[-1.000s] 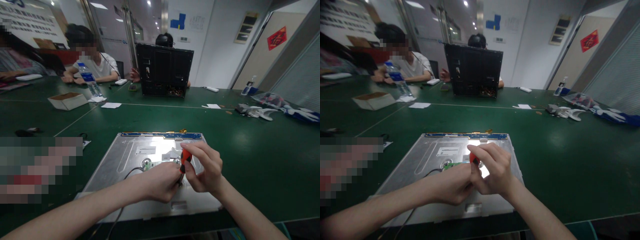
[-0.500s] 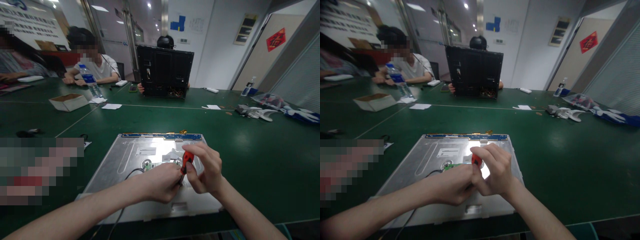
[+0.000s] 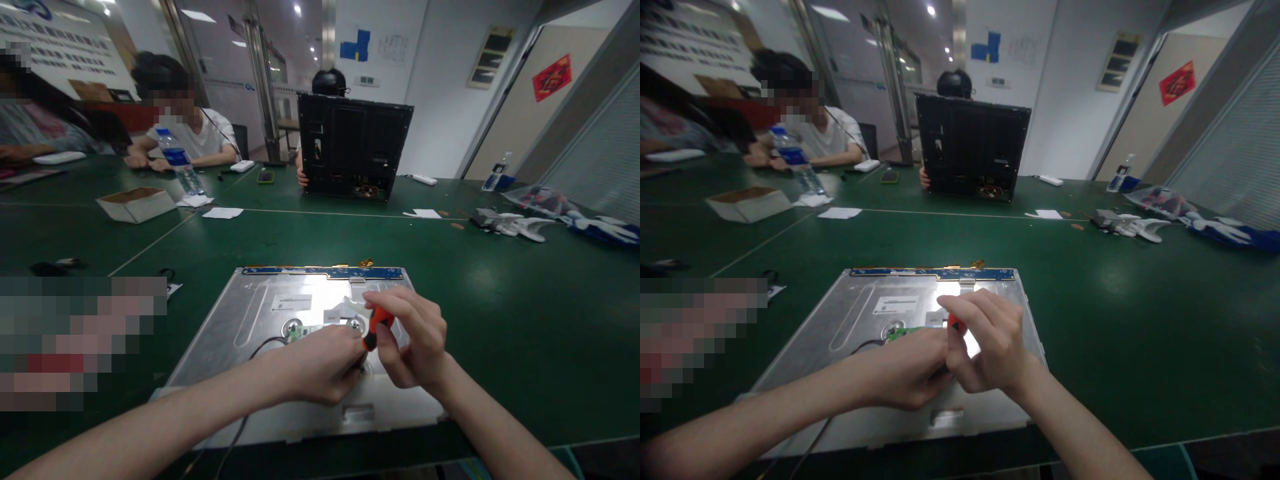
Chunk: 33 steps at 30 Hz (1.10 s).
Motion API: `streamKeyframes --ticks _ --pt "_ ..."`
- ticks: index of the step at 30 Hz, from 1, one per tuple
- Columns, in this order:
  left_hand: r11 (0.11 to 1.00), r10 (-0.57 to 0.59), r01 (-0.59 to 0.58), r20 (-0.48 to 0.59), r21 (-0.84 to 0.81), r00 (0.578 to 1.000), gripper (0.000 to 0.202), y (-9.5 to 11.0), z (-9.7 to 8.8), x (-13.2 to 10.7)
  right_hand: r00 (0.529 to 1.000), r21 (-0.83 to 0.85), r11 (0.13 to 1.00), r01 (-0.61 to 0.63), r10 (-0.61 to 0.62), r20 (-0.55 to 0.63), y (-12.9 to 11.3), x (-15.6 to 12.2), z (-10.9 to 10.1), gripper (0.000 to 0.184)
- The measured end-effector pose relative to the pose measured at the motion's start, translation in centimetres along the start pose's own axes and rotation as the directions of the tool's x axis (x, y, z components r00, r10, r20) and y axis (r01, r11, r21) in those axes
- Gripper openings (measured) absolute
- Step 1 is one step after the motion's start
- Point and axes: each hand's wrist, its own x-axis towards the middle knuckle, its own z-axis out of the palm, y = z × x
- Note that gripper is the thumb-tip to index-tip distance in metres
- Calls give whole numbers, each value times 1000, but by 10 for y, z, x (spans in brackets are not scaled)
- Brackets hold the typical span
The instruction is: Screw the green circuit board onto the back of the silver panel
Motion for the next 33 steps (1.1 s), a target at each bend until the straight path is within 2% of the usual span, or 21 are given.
streamKeyframes --ticks 2,5,10,14,17,21,25,29,33 --pt "1000 -3 3 -17 -6 1000 9 -1 1 -1 1000 39 999 3 -3 10 1 -1 0 34" --pt "1000 9 -9 -16 -9 1000 9 -3 3 -2 1000 1 1000 -8 8 12 2 -4 2 27" --pt "1000 0 0 -8 -10 1000 8 -4 5 -3 1000 -74 997 -11 11 5 2 -4 3 36" --pt "1000 9 -9 -25 -21 1000 8 -1 2 -1 1000 32 999 7 -7 -12 2 -4 4 45" --pt "1000 9 -9 -30 -13 1000 12 0 0 -1 1000 88 996 7 -6 -9 3 -4 5 40" --pt "1000 -9 9 -39 10 999 9 -2 4 -3 1000 -27 1000 4 -4 2 2 -4 4 30" --pt "998 -34 32 -31 -46 999 8 -4 8 -3 1000 -97 995 -18 20 17 0 -2 3 35" --pt "1000 -6 6 -41 -13 999 7 -4 7 -1 1000 -47 999 -26 26 4 0 -2 3 41" --pt "1000 13 -13 -45 0 999 4 -3 4 -2 999 46 999 -3 5 -37 2 -4 5 27"
